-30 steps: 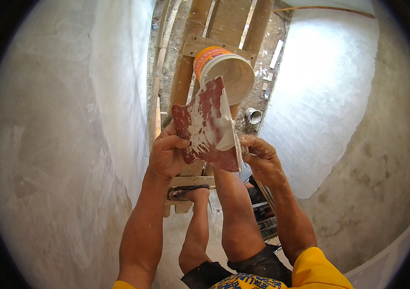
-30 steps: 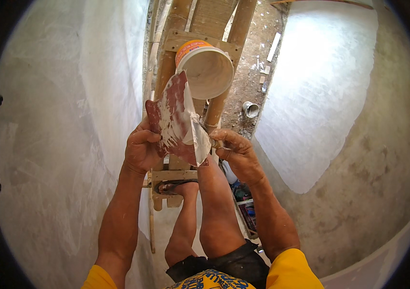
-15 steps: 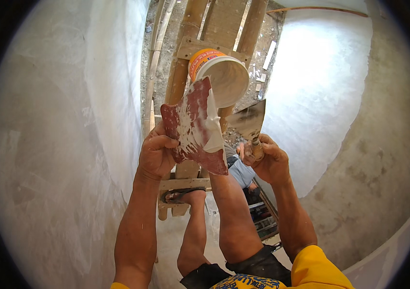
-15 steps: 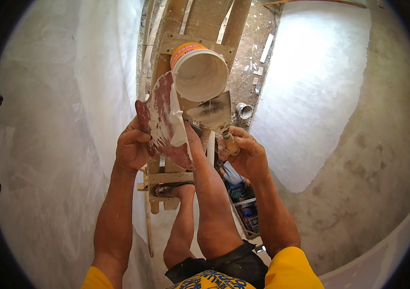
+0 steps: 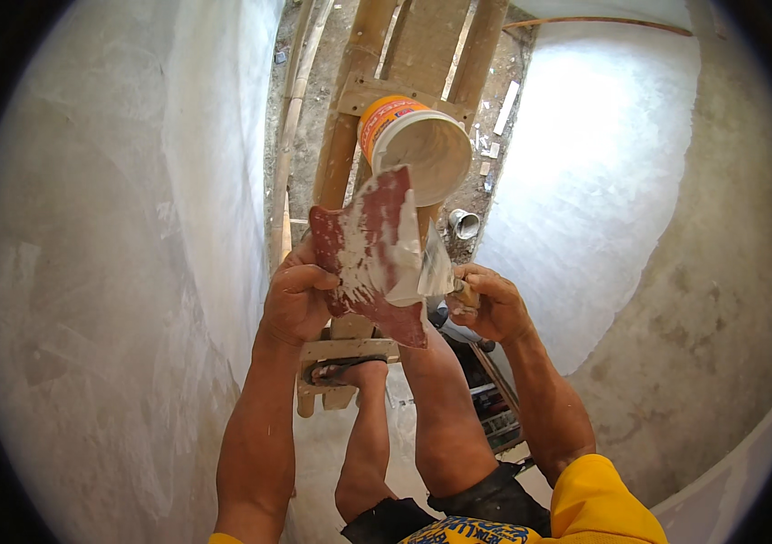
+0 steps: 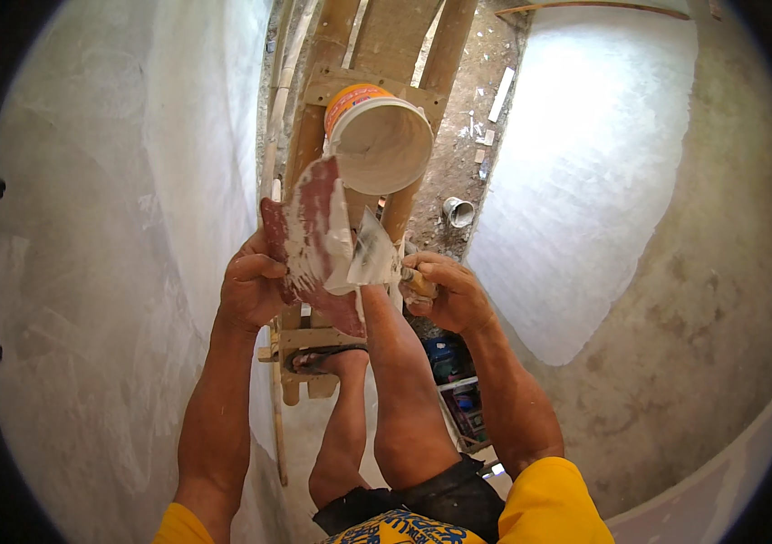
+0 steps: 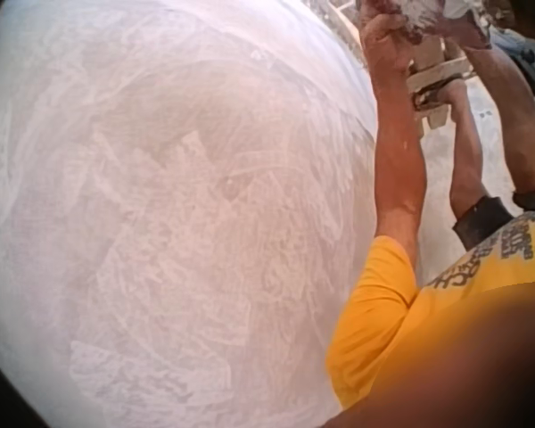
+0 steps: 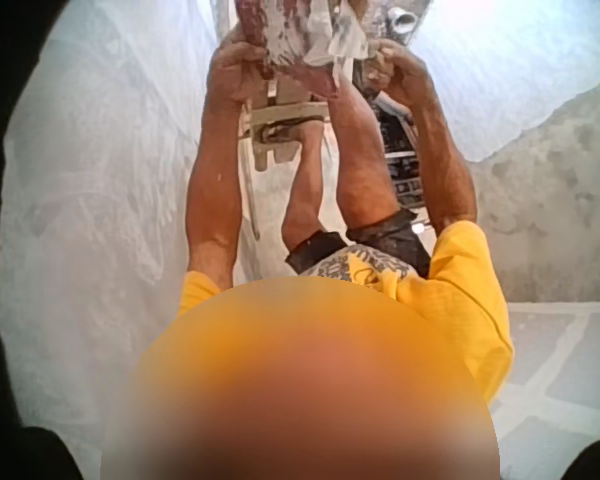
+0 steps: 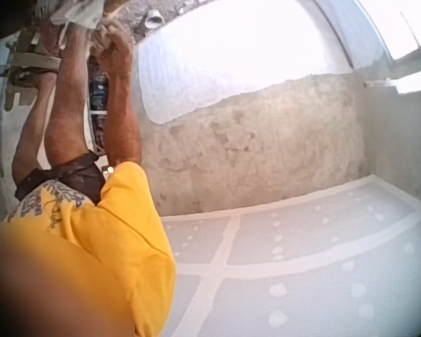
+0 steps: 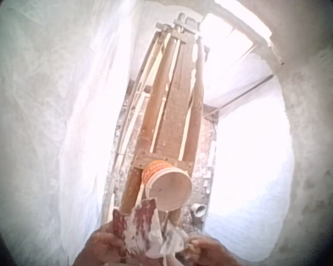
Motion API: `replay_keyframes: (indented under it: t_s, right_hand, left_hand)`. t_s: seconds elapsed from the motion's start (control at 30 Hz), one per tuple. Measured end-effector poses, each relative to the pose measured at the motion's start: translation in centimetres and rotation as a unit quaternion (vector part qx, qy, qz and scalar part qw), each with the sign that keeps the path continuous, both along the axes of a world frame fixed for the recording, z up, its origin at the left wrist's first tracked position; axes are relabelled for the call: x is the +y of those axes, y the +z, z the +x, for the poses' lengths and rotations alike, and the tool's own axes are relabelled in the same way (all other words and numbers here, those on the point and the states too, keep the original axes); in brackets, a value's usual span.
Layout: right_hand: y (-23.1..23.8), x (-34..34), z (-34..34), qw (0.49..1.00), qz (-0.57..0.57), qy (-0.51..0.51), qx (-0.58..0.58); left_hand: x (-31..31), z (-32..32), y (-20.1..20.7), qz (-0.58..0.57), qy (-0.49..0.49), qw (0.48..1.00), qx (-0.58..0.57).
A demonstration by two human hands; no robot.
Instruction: The person applies white plaster to a wall using a trowel and a smaller scraper, repeatedly scooping material from a bucket and smoothing the surface. The person works on a wooden scaffold, spreading and leveling the plaster across the wall.
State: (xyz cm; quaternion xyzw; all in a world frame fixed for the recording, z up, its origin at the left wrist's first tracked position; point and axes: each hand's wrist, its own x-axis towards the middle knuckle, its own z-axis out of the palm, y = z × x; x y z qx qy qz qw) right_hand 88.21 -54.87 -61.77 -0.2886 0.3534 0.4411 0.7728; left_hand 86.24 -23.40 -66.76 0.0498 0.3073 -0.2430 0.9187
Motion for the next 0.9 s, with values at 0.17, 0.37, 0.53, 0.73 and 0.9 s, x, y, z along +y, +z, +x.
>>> replay_keyframes:
  t_s: [0.17, 0.37, 0.53, 0.73, 0.9]
  right_hand:
    - [1.3, 0.0, 1.7, 0.966, -0.233, 0.074, -0.086]
    - [0.5, 4.5, 6.2, 0.600, -0.604, 0.325, -0.411]
    - [-2.6, 7.0, 8.7, 0.510, -0.617, 0.406, -0.440]
    - [-5.3, 8.1, 9.7, 0.471, -0.607, 0.393, -0.506]
    - [-8.0, 8.5, 11.8, 0.421, -0.594, 0.405, -0.553]
  left_hand:
    - [2.5, -1.3, 0.6, 0.022, 0.067, 0.998, -0.001]
    - [4.6, -4.7, 1.6, 0.022, 0.092, 0.995, 0.014]
    - [4.9, -7.3, 2.1, 0.006, 0.087, 0.996, 0.007]
    - [4.8, -8.5, 2.8, 0.060, 0.102, 0.992, 0.050]
    - [5.0, -9.0, 3.1, 0.067, 0.105, 0.991, 0.044]
